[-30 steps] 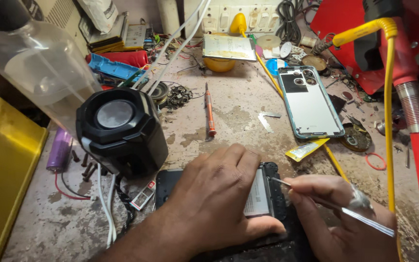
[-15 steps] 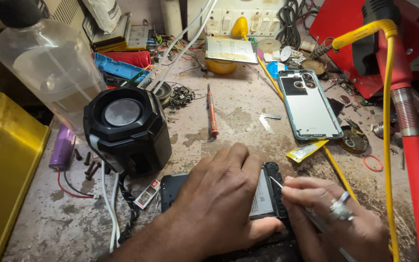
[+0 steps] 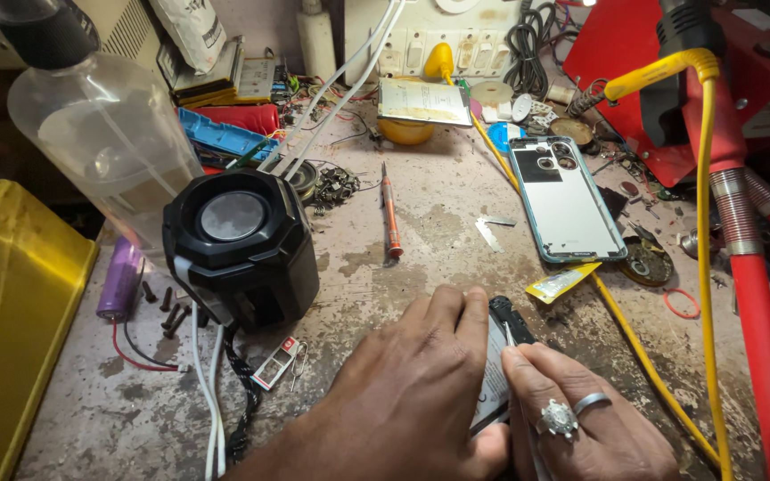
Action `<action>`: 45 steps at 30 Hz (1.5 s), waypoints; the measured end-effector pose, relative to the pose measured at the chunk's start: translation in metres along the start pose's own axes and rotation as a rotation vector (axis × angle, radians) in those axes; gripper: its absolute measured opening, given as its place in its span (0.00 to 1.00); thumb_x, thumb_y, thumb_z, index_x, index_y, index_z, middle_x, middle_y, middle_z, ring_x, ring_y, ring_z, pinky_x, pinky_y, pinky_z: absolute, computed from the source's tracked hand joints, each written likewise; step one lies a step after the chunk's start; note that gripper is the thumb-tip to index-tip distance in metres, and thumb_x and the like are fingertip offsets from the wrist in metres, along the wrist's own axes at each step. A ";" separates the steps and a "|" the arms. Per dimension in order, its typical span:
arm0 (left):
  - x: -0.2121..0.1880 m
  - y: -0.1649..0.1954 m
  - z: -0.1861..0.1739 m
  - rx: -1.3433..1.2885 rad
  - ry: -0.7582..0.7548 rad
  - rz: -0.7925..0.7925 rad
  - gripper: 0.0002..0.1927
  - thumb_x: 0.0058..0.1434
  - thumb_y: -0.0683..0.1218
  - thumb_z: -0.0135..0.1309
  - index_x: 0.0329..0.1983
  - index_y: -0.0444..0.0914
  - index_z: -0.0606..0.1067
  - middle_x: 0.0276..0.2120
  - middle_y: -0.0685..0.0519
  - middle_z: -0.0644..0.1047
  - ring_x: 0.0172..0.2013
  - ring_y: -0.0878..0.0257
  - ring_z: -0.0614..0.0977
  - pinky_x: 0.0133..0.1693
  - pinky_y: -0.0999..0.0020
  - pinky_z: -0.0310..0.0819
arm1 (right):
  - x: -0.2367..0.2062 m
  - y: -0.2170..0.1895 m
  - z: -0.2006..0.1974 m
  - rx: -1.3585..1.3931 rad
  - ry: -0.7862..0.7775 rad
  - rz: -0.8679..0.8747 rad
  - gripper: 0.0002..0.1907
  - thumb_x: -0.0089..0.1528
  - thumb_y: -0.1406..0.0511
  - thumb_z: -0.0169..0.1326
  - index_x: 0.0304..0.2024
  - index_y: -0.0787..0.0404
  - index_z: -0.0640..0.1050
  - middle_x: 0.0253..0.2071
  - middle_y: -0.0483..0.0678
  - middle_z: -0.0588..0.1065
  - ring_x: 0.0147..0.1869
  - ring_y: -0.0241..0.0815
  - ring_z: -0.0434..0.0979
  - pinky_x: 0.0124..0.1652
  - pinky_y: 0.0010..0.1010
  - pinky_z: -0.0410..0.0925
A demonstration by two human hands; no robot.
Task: The person uses a screwdriver and tweezers to remove screws and small components from a disassembled smartphone. They then open a parts organizer and place a removed component into a small plastic bag.
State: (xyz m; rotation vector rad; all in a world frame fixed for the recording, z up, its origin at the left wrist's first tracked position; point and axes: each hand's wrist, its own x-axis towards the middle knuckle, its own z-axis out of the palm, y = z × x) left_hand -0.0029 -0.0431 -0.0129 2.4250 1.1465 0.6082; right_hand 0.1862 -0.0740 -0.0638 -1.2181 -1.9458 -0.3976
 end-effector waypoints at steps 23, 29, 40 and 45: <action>0.006 0.001 -0.012 0.010 -0.190 -0.114 0.59 0.43 0.56 0.70 0.69 0.20 0.55 0.59 0.32 0.66 0.60 0.37 0.71 0.58 0.53 0.69 | -0.035 0.044 0.010 -0.269 -0.315 -0.396 0.32 0.69 0.54 0.36 0.73 0.58 0.61 0.73 0.54 0.63 0.77 0.45 0.60 0.71 0.57 0.52; 0.002 -0.001 -0.012 -0.009 -0.155 -0.119 0.59 0.44 0.55 0.70 0.72 0.24 0.54 0.59 0.35 0.67 0.60 0.39 0.71 0.59 0.53 0.68 | -0.034 0.044 0.016 -0.192 -0.265 -0.377 0.31 0.67 0.54 0.47 0.72 0.52 0.64 0.73 0.50 0.64 0.76 0.45 0.61 0.68 0.57 0.54; 0.000 -0.004 -0.011 -0.008 -0.068 -0.070 0.59 0.40 0.57 0.74 0.68 0.27 0.58 0.57 0.33 0.68 0.58 0.37 0.73 0.56 0.51 0.69 | -0.014 0.033 -0.002 -0.018 -0.218 -0.273 0.24 0.60 0.61 0.57 0.60 0.56 0.77 0.60 0.49 0.77 0.67 0.44 0.74 0.63 0.36 0.67; 0.001 -0.006 -0.012 -0.153 -0.036 -0.164 0.40 0.49 0.57 0.66 0.62 0.37 0.67 0.52 0.40 0.73 0.53 0.43 0.77 0.53 0.51 0.71 | -0.014 0.033 -0.002 -0.020 -0.215 -0.245 0.24 0.60 0.61 0.58 0.59 0.56 0.78 0.59 0.48 0.77 0.66 0.42 0.75 0.63 0.34 0.67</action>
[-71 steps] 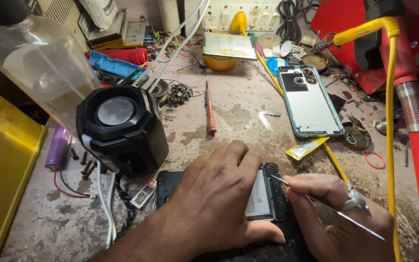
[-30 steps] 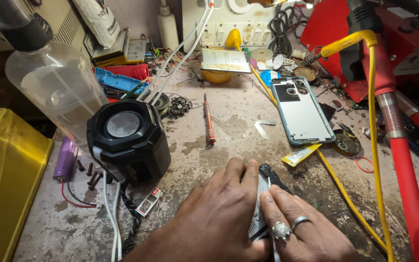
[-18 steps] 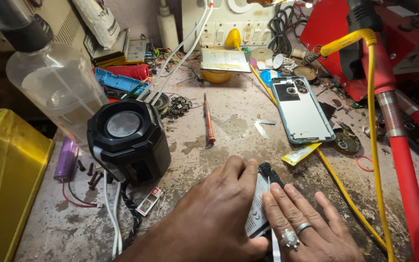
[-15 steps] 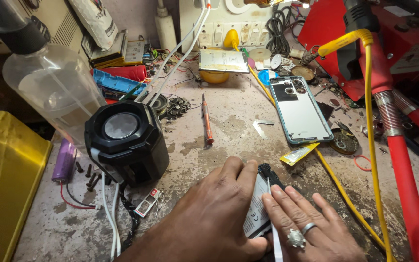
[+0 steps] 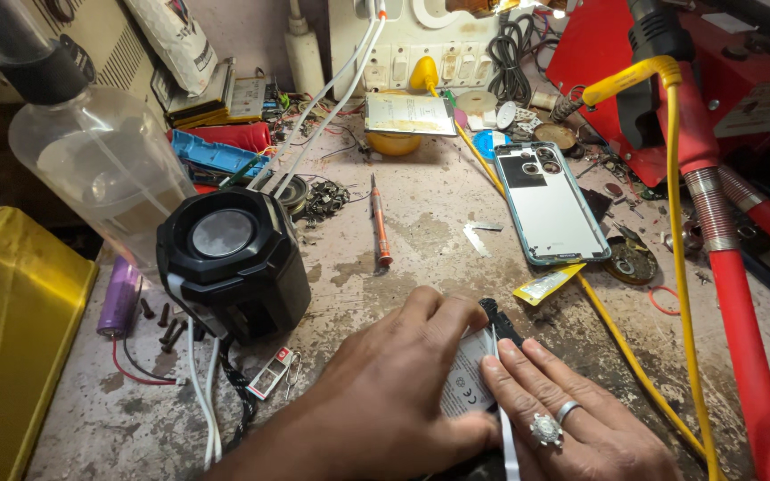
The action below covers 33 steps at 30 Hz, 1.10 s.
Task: The person uses a screwdriver and tweezers to remove screws and small components from a disassembled smartphone. They then open a parts organizer and place a removed component into a small plastic bag.
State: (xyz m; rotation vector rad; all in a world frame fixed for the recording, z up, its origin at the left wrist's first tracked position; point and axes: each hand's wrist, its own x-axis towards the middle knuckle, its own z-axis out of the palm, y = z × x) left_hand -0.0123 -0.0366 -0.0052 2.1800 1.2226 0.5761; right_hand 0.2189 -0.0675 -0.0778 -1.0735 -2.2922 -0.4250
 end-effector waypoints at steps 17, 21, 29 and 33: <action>0.007 0.011 -0.007 -0.048 0.080 -0.187 0.12 0.57 0.55 0.55 0.39 0.47 0.81 0.41 0.50 0.78 0.43 0.50 0.82 0.44 0.54 0.75 | 0.004 0.003 -0.017 0.499 0.012 0.467 0.18 0.65 0.61 0.57 0.57 0.55 0.83 0.51 0.49 0.84 0.55 0.41 0.83 0.53 0.30 0.76; 0.007 0.012 -0.007 -0.045 0.091 -0.169 0.13 0.56 0.55 0.53 0.37 0.46 0.82 0.45 0.53 0.79 0.44 0.51 0.82 0.46 0.55 0.75 | 0.016 0.012 -0.024 0.767 0.156 0.789 0.12 0.71 0.65 0.48 0.51 0.62 0.80 0.43 0.51 0.80 0.51 0.40 0.80 0.53 0.26 0.70; 0.007 0.009 -0.001 0.012 0.085 -0.178 0.11 0.52 0.53 0.54 0.32 0.45 0.81 0.48 0.54 0.79 0.45 0.50 0.82 0.47 0.55 0.74 | 0.064 0.032 -0.013 0.977 -0.212 0.494 0.18 0.67 0.68 0.51 0.59 0.61 0.79 0.47 0.45 0.81 0.48 0.31 0.81 0.46 0.23 0.73; 0.005 0.007 0.001 0.035 0.067 -0.103 0.11 0.55 0.54 0.55 0.33 0.45 0.81 0.51 0.53 0.79 0.45 0.49 0.82 0.47 0.54 0.74 | 0.072 0.031 -0.020 0.685 -0.524 0.671 0.29 0.63 0.63 0.59 0.68 0.44 0.75 0.29 0.44 0.73 0.32 0.33 0.68 0.32 0.28 0.68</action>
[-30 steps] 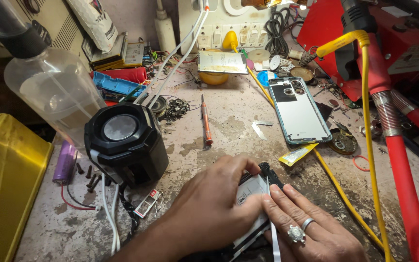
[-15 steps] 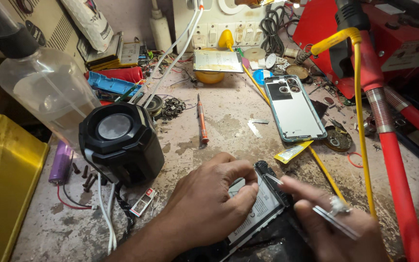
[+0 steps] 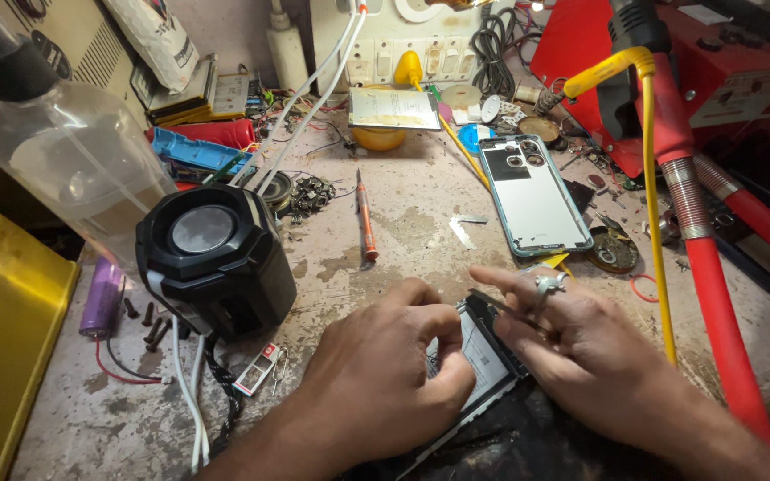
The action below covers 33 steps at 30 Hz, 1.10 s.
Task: The person uses a screwdriver and tweezers to remove screws and small components from a disassembled smartphone. They then open a parts organizer and place a removed component into a small plastic bag.
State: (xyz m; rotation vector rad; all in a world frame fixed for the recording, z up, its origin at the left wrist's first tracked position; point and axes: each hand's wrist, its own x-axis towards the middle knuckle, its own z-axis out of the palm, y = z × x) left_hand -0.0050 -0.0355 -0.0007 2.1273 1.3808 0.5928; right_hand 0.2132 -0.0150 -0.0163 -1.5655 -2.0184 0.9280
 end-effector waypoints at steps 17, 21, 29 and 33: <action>0.000 0.001 -0.005 0.017 -0.027 0.148 0.10 0.50 0.51 0.55 0.24 0.41 0.75 0.36 0.53 0.77 0.36 0.52 0.82 0.38 0.55 0.74 | 0.018 -0.039 -0.047 -0.597 -0.441 0.119 0.55 0.44 0.53 0.77 0.70 0.43 0.64 0.32 0.48 0.74 0.38 0.42 0.77 0.40 0.34 0.71; -0.001 -0.001 -0.003 0.002 0.001 0.212 0.10 0.50 0.51 0.55 0.23 0.40 0.75 0.35 0.52 0.77 0.37 0.51 0.81 0.39 0.55 0.74 | 0.028 -0.018 -0.049 -0.539 -0.443 -0.262 0.63 0.42 0.49 0.79 0.71 0.63 0.62 0.54 0.54 0.75 0.59 0.46 0.76 0.54 0.34 0.69; -0.001 -0.004 0.002 0.118 0.005 0.296 0.29 0.47 0.67 0.65 0.34 0.39 0.74 0.40 0.47 0.76 0.45 0.48 0.79 0.42 0.52 0.73 | 0.033 -0.005 -0.048 -0.583 -0.398 -0.345 0.67 0.39 0.46 0.80 0.69 0.70 0.61 0.62 0.61 0.71 0.67 0.52 0.70 0.61 0.36 0.65; 0.000 -0.005 0.007 0.193 0.070 0.378 0.48 0.36 0.71 0.70 0.49 0.32 0.71 0.46 0.41 0.76 0.50 0.43 0.78 0.49 0.51 0.72 | 0.029 0.016 -0.046 -0.558 -0.340 -0.005 0.64 0.39 0.51 0.81 0.71 0.61 0.61 0.58 0.51 0.74 0.64 0.42 0.74 0.59 0.29 0.69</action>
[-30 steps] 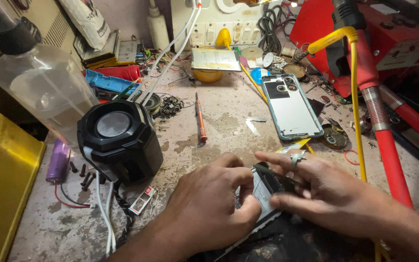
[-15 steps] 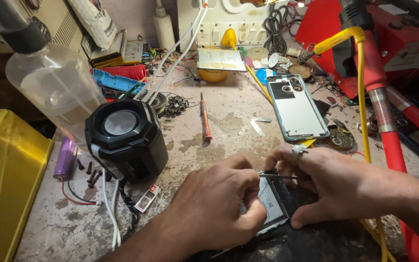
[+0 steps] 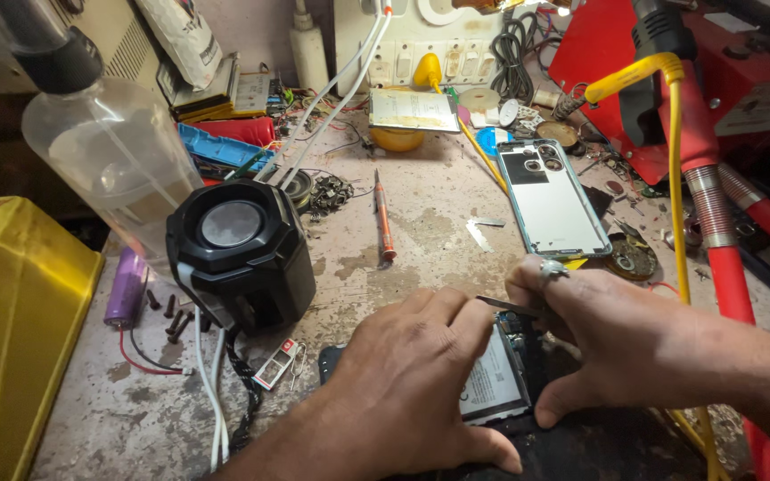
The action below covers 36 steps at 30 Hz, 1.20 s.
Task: The person uses a screwdriver and tweezers to remove screws and small components from a disassembled smartphone. They then open a parts organizer and place a removed component into a small plastic bag.
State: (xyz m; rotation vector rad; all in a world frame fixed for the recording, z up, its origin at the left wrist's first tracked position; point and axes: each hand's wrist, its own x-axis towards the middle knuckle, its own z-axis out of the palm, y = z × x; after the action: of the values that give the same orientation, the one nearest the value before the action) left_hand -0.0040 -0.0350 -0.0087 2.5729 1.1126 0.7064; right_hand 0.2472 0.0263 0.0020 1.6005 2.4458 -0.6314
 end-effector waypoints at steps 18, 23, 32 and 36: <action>-0.003 0.001 0.004 0.010 -0.008 -0.032 0.53 0.39 0.66 0.72 0.58 0.28 0.67 0.49 0.37 0.74 0.55 0.42 0.74 0.57 0.51 0.64 | -0.035 0.038 0.029 0.997 0.645 -0.178 0.11 0.63 0.71 0.60 0.48 0.69 0.83 0.40 0.52 0.84 0.45 0.36 0.83 0.44 0.23 0.74; -0.005 -0.001 0.005 0.007 0.012 -0.016 0.49 0.43 0.64 0.71 0.59 0.30 0.69 0.51 0.37 0.74 0.55 0.42 0.73 0.57 0.50 0.63 | -0.022 0.018 0.012 0.813 0.961 -0.182 0.06 0.64 0.71 0.61 0.43 0.67 0.81 0.37 0.49 0.81 0.40 0.28 0.79 0.38 0.17 0.73; -0.002 -0.001 0.002 0.012 0.033 0.025 0.44 0.42 0.62 0.69 0.55 0.29 0.72 0.50 0.39 0.76 0.53 0.44 0.76 0.56 0.52 0.67 | -0.024 -0.007 0.010 0.266 1.044 0.037 0.07 0.58 0.70 0.65 0.38 0.64 0.85 0.38 0.49 0.83 0.37 0.31 0.82 0.33 0.23 0.74; -0.001 -0.003 -0.003 0.017 -0.036 -0.028 0.41 0.43 0.62 0.68 0.53 0.31 0.73 0.45 0.42 0.77 0.50 0.46 0.76 0.54 0.53 0.68 | -0.022 -0.004 0.011 0.203 0.998 0.014 0.10 0.56 0.66 0.67 0.40 0.61 0.86 0.36 0.49 0.83 0.33 0.35 0.81 0.31 0.27 0.72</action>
State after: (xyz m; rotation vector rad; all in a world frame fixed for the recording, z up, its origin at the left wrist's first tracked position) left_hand -0.0080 -0.0332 -0.0074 2.5687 1.1458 0.6443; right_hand 0.2512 0.0020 0.0007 2.4417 3.0518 -0.0322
